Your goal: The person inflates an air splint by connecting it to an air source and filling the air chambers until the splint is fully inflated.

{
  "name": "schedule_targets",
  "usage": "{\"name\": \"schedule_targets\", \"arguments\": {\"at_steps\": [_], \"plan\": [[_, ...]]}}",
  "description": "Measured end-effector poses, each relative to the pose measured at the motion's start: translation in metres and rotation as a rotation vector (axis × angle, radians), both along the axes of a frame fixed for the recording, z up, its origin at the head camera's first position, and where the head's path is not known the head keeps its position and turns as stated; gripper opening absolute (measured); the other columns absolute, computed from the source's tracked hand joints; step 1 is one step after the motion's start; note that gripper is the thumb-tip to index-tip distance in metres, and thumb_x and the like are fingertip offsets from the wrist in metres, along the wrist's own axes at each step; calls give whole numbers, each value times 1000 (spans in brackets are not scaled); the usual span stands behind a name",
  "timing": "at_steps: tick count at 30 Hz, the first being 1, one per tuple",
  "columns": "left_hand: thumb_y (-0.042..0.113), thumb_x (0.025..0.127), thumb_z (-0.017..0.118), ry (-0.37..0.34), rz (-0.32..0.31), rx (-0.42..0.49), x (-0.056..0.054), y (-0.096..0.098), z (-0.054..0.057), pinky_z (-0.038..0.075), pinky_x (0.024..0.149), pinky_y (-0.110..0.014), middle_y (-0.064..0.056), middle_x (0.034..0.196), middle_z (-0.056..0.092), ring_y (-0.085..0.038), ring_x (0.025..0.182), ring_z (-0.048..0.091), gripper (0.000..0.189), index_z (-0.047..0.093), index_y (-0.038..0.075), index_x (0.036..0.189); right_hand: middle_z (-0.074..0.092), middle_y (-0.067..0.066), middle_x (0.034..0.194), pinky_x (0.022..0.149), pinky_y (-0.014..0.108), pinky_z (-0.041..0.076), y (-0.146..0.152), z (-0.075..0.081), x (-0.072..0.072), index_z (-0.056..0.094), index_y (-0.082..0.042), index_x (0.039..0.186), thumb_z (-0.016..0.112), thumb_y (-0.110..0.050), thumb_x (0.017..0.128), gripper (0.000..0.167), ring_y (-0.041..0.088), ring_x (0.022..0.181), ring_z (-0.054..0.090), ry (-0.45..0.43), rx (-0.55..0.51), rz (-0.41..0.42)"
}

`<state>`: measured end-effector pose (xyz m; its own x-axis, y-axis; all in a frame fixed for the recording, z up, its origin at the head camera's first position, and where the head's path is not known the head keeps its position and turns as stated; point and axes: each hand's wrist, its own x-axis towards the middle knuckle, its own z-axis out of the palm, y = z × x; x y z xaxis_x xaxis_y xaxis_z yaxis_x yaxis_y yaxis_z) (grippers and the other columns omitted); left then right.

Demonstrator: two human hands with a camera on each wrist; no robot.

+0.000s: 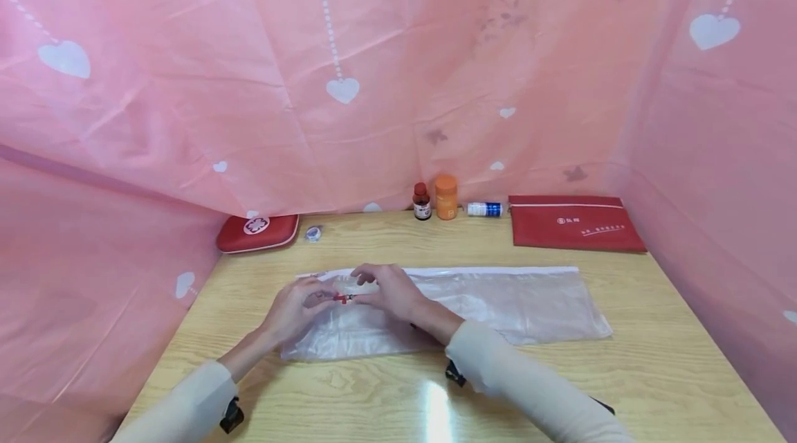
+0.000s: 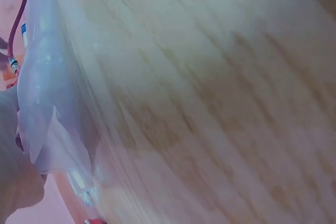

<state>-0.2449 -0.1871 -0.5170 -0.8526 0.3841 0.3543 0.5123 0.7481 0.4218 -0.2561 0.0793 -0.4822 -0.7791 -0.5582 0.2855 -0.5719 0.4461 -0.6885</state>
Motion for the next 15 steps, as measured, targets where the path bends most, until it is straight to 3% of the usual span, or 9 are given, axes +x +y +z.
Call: {"name": "schedule_targets", "arguments": {"at_steps": [3, 8, 12, 15], "plan": [[23, 92, 87, -62, -1, 34, 2, -1, 2, 51, 100, -53, 4, 119, 74, -23, 119, 66, 22, 82, 22, 113, 73, 15, 125, 101, 58, 51, 31, 13, 9, 67, -8, 138, 83, -20, 95, 47, 39, 118, 67, -104, -38, 54], [20, 93, 85, -148, -23, 193, 5, 6, 15, 47, 109, -52, 5, 128, 73, -22, 128, 63, 34, 77, 17, 126, 69, 4, 136, 104, 63, 48, 91, 26, 28, 64, -21, 145, 85, -31, 94, 56, 38, 125, 62, -221, -38, 38], [20, 94, 84, -269, -113, 346, 4, 27, 27, 43, 114, -50, 1, 136, 71, -20, 134, 60, 47, 70, 14, 138, 68, 7, 139, 102, 62, 50, 140, 27, 47, 62, -23, 147, 85, -29, 93, 58, 39, 125, 62, -224, -24, 24], [26, 95, 84, -369, -198, 385, 5, 51, 31, 40, 116, -49, 6, 143, 67, -15, 139, 55, 52, 67, 21, 143, 68, 10, 138, 101, 52, 54, 175, 23, 63, 62, -21, 147, 85, -24, 93, 58, 37, 123, 64, -201, -19, 29]]}}
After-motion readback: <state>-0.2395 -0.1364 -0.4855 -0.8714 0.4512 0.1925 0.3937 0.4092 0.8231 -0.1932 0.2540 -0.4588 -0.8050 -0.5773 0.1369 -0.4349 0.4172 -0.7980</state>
